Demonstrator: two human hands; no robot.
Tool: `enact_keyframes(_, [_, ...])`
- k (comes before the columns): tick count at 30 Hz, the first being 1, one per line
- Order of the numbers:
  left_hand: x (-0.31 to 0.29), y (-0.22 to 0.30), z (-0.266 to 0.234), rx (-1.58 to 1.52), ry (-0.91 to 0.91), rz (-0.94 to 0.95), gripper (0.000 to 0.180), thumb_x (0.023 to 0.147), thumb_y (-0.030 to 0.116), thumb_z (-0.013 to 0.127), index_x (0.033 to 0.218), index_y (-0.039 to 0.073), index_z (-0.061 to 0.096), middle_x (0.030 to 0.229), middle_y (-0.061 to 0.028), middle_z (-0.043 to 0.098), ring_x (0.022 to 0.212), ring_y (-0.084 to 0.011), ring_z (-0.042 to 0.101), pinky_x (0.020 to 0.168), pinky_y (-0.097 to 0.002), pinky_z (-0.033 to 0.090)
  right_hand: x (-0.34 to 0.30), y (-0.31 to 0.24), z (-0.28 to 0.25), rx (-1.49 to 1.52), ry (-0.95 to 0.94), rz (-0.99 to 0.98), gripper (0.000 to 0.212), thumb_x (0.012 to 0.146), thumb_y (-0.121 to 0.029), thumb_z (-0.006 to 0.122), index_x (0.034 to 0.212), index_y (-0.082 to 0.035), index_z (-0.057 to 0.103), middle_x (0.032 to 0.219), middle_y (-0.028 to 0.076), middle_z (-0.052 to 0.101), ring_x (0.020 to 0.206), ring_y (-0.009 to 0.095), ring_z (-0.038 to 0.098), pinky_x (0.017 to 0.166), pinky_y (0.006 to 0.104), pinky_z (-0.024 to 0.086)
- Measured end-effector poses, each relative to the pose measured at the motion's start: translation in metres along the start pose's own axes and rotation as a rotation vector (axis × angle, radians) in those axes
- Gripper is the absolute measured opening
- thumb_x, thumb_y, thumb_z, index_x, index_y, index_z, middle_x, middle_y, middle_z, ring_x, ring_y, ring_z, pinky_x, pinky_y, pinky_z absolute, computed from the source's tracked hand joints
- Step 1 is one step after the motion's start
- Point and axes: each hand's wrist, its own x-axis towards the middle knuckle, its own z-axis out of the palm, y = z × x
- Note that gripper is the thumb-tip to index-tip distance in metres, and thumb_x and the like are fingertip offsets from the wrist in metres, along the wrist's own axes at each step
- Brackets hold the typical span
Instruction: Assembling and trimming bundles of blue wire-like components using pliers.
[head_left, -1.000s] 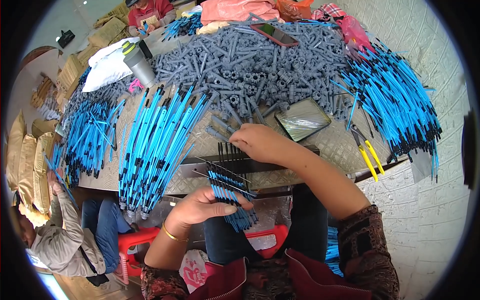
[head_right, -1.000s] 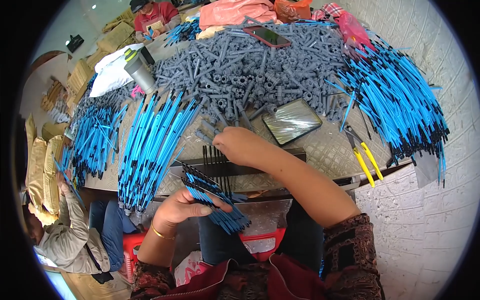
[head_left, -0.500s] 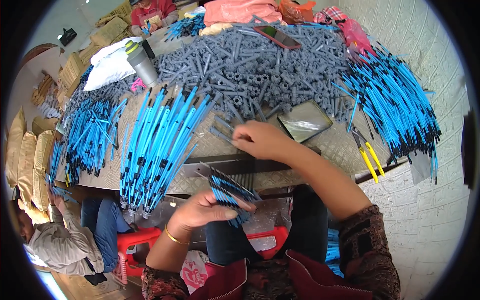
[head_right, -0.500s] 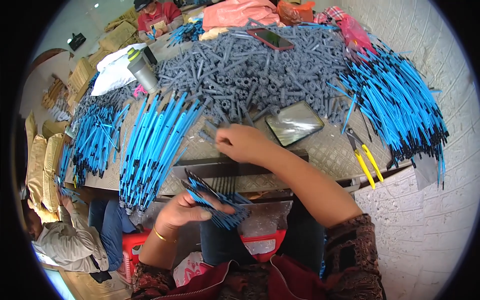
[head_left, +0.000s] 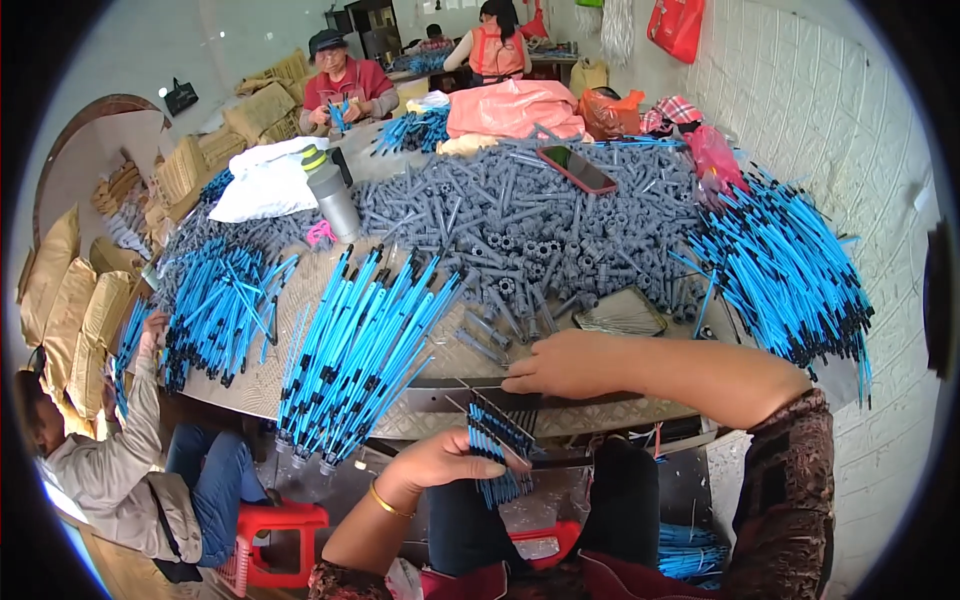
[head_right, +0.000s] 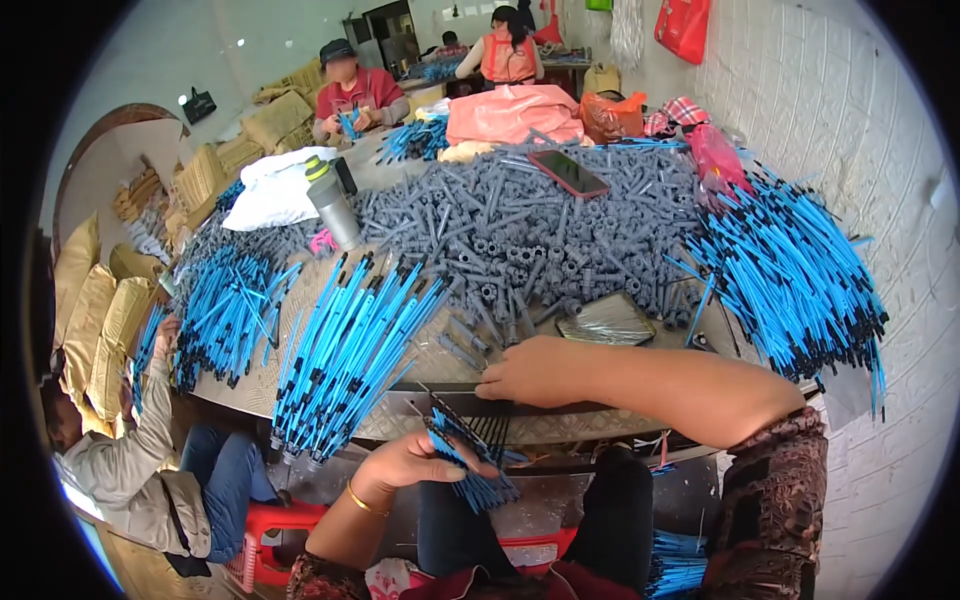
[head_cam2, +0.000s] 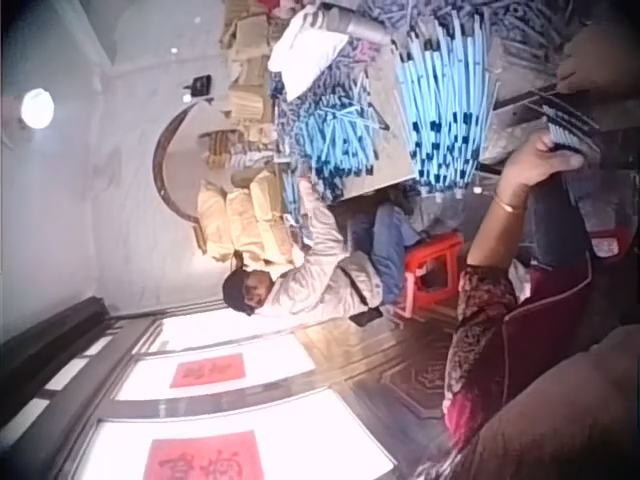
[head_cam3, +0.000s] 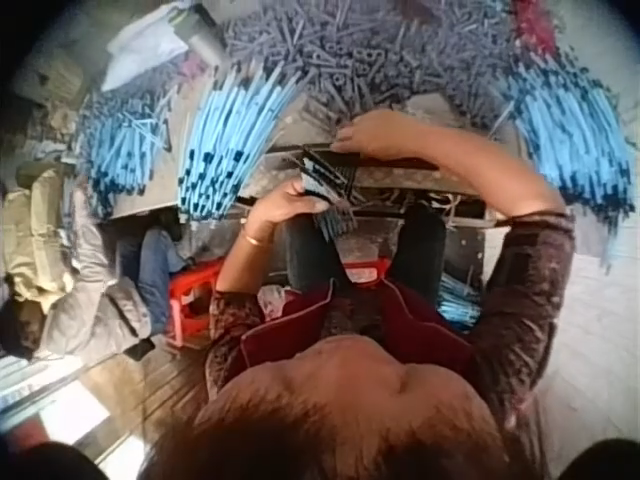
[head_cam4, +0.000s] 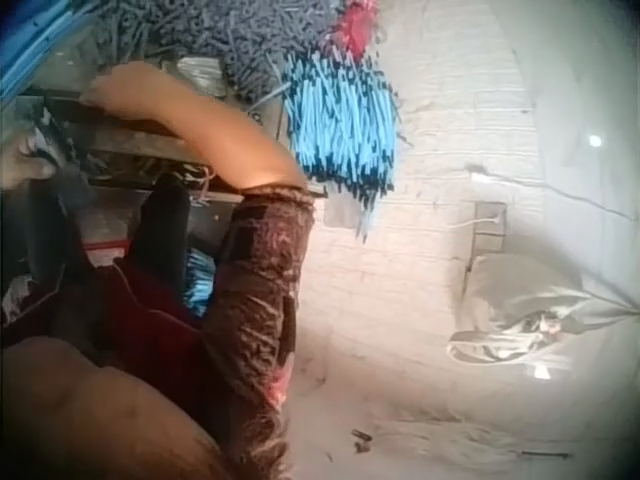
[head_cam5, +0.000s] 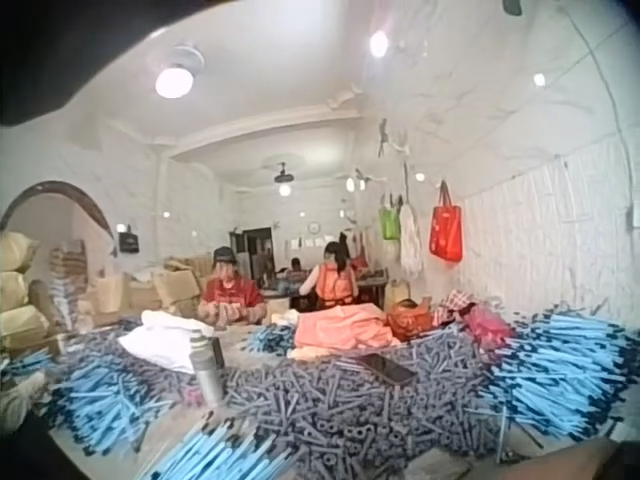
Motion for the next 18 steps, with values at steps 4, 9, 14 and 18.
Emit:
enact_keyframes(4, [-0.012,-0.008,0.024,0.142,-0.075,0.032,0.02,0.084,0.009,0.06,0.102,0.001,0.064,0.106,-0.0098,0.064,0.1,-0.0197,0.059,0.09,-0.0322,0.043,-0.008,-0.035,-0.016,-0.106,-0.084,0.013,0.022,0.078,-0.015,0.055,0.097,-0.007,0.056,0.089,0.007,0.057,0.089,0.028,0.058,0.071,0.0404,0.049])
enact_keyframes(9, [-0.075,0.008,0.096,0.188,-0.161,-0.261,0.021,0.084,0.012,0.062,0.102,0.003,0.065,0.102,-0.0076,0.066,0.095,-0.0142,0.059,0.086,-0.0281,0.044,-0.033,-0.12,0.012,-0.159,-0.196,0.034,0.031,0.078,-0.015,0.054,0.108,-0.009,0.053,0.085,0.006,0.056,0.083,0.028,0.058,0.07,0.0417,0.048])
enact_keyframes(14, [-0.119,-0.007,0.141,0.027,0.001,-0.375,0.027,0.084,0.015,0.064,0.107,0.002,0.064,0.099,-0.0092,0.067,0.093,-0.0101,0.059,0.086,-0.0276,0.045,-0.051,-0.192,0.109,0.508,-0.129,0.149,0.036,0.079,-0.011,0.054,0.114,-0.006,0.049,0.093,0.015,0.059,0.091,0.032,0.058,0.079,0.0446,0.044])
enact_keyframes(18, [-0.124,0.029,0.147,0.263,0.153,-0.583,0.027,0.084,0.018,0.065,0.107,0.005,0.065,0.109,-0.0148,0.063,0.099,-0.0182,0.059,0.089,-0.0289,0.043,-0.049,-0.219,0.12,0.905,-0.414,0.19,0.044,0.081,-0.021,0.059,0.12,-0.005,0.047,0.114,0.02,0.056,0.1,0.035,0.057,0.086,0.0386,0.045])
